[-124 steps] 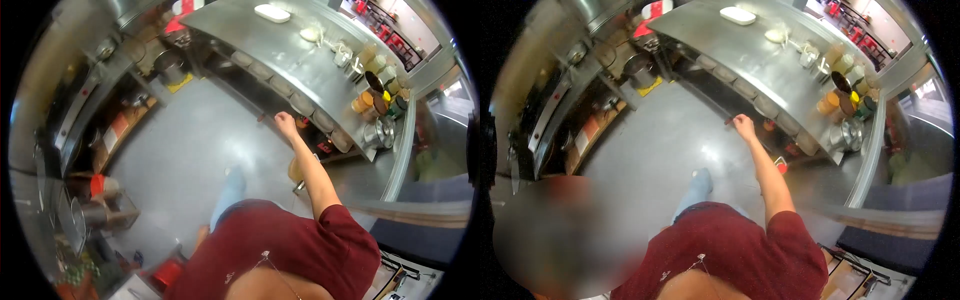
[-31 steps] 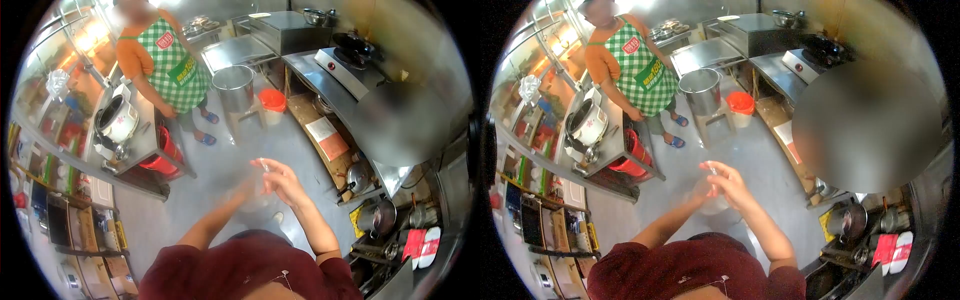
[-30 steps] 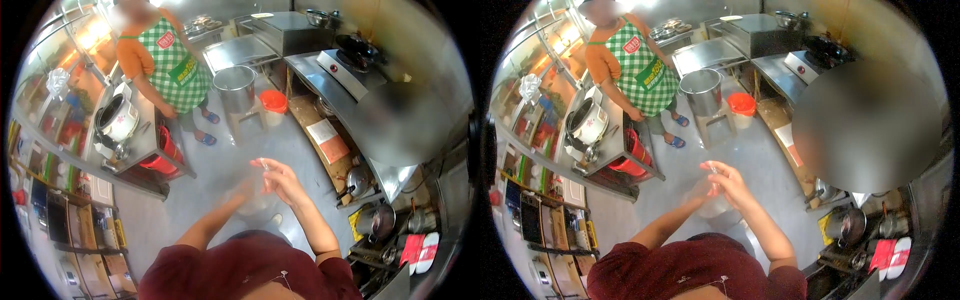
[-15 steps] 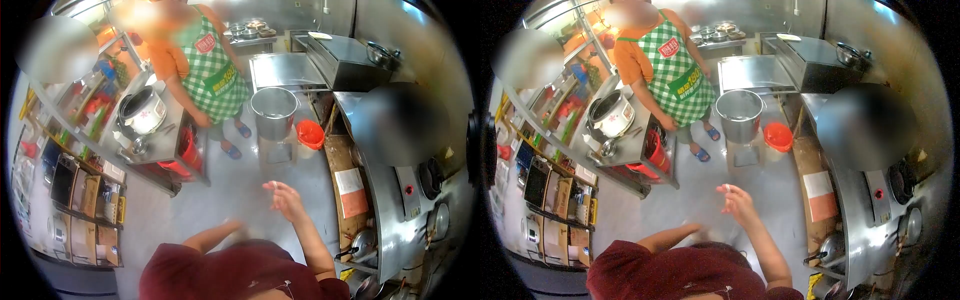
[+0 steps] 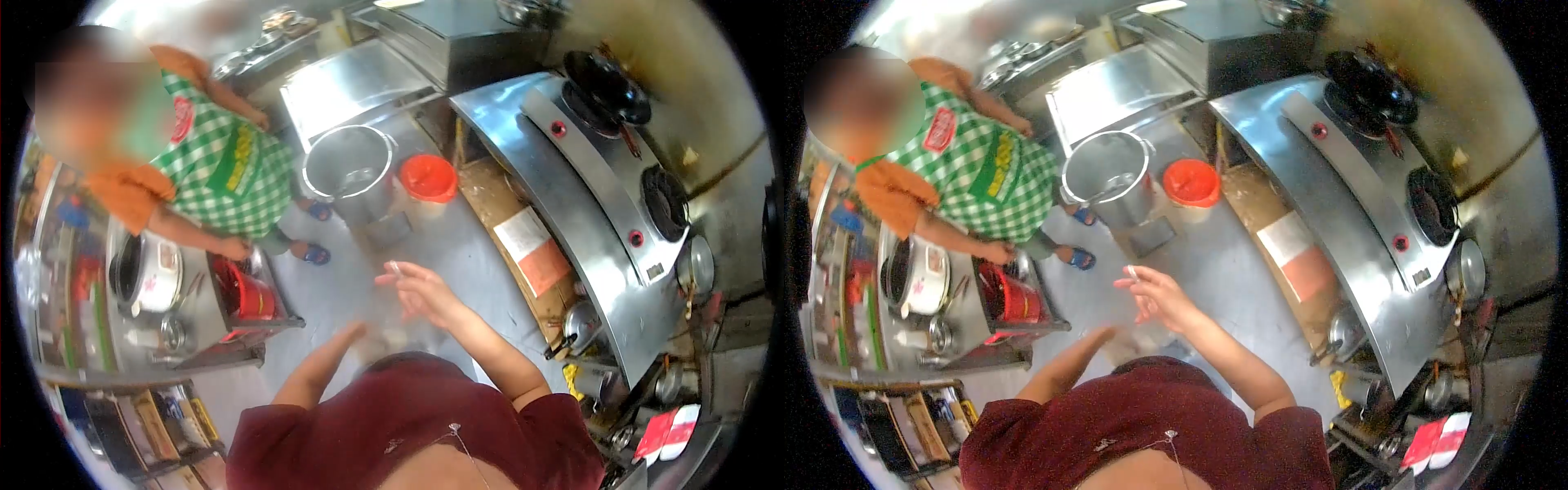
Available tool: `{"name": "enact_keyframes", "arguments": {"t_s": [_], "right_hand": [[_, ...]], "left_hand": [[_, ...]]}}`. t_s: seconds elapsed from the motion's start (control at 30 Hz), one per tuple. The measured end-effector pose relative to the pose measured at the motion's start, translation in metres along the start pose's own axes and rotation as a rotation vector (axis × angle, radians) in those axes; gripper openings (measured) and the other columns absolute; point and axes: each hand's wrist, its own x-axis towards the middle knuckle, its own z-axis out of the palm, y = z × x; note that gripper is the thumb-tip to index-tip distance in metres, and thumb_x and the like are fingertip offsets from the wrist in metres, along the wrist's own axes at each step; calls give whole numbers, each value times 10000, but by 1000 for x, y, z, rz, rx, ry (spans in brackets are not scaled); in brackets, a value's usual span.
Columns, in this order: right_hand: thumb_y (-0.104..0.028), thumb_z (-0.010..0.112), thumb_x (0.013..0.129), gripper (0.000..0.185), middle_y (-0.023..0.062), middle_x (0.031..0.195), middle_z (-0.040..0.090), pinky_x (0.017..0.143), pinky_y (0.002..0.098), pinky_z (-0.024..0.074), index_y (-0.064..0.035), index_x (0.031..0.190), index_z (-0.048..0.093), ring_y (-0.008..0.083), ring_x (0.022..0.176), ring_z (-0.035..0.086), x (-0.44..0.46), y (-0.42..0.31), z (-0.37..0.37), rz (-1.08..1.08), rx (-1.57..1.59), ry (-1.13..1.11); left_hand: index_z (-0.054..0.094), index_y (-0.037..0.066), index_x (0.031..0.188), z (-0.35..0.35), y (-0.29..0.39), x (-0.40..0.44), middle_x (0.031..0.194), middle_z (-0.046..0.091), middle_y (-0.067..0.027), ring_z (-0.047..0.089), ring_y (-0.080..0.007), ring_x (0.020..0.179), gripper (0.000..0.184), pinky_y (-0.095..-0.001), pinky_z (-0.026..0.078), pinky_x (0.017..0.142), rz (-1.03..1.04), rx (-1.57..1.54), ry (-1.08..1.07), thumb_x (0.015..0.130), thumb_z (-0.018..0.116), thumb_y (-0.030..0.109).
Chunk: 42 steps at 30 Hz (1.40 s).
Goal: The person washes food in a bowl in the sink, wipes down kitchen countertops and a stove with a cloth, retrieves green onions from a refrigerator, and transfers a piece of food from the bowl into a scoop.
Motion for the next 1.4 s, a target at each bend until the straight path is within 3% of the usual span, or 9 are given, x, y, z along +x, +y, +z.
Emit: {"name": "enact_keyframes", "arguments": {"t_s": [0.37,0.53,0.67,0.77,0.87,1.0,1.1,1.3,1.4], "right_hand": [[-78,445,767,502,166,1090,454,456,221,464,-110,1236,268,99,474,488,-46,-93,-42,-103,-75,-98],[-54,415,742,518,205,1061,460,442,206,450,-59,1238,268,80,415,417,-70,-135,-56,-165,-196,-23],[-57,407,729,519,244,1033,461,425,209,440,-12,1228,272,66,395,368,-72,-151,-64,-254,-195,6],[-52,399,722,521,261,1018,462,395,201,432,2,1224,269,62,381,357,-68,-158,-61,-295,-167,42],[-48,397,720,520,264,1012,462,384,201,435,4,1222,271,64,368,362,-63,-160,-62,-341,-171,60],[-25,417,741,517,242,1028,471,451,225,446,-14,1232,256,79,410,396,-60,-163,-76,-338,-185,48],[-28,420,742,509,234,1019,477,458,220,442,-7,1227,267,72,414,393,-61,-159,-79,-331,-161,88],[-34,427,744,486,217,991,491,470,214,441,2,1211,299,68,437,407,-63,-152,-92,-321,-221,209],[-33,430,744,482,210,972,500,477,210,438,-11,1210,308,70,457,419,-65,-145,-97,-308,-213,245]], "left_hand": [[419,130,1159,3,249,14,1110,487,-83,457,-172,1007,553,-310,351,849,434,456,-263,633,588,142],[402,139,1178,-16,297,20,1077,509,-75,471,-155,972,565,-291,359,827,714,627,-219,637,568,146],[424,88,1155,-21,333,-5,1043,519,-66,483,-145,912,525,-268,373,789,607,339,-155,653,556,163],[492,97,1094,-20,341,0,998,530,-47,492,-130,880,441,-237,382,747,493,23,-190,689,550,262],[494,63,1084,-5,366,-29,989,522,-46,481,-117,885,460,-225,375,728,261,-11,-5,705,524,323],[477,103,1112,-7,334,51,1077,475,-42,422,-131,970,470,-258,351,771,287,-264,-335,741,490,392],[355,82,1204,-1,347,19,1175,401,-32,398,-136,1027,547,-316,339,843,390,-39,-313,771,492,387],[415,59,1143,14,316,72,1119,445,-36,436,-147,977,416,-289,369,819,500,217,-305,779,479,251],[466,46,1088,22,296,68,1070,484,-43,453,-158,948,359,-301,376,798,457,-26,-325,776,463,225]]}}
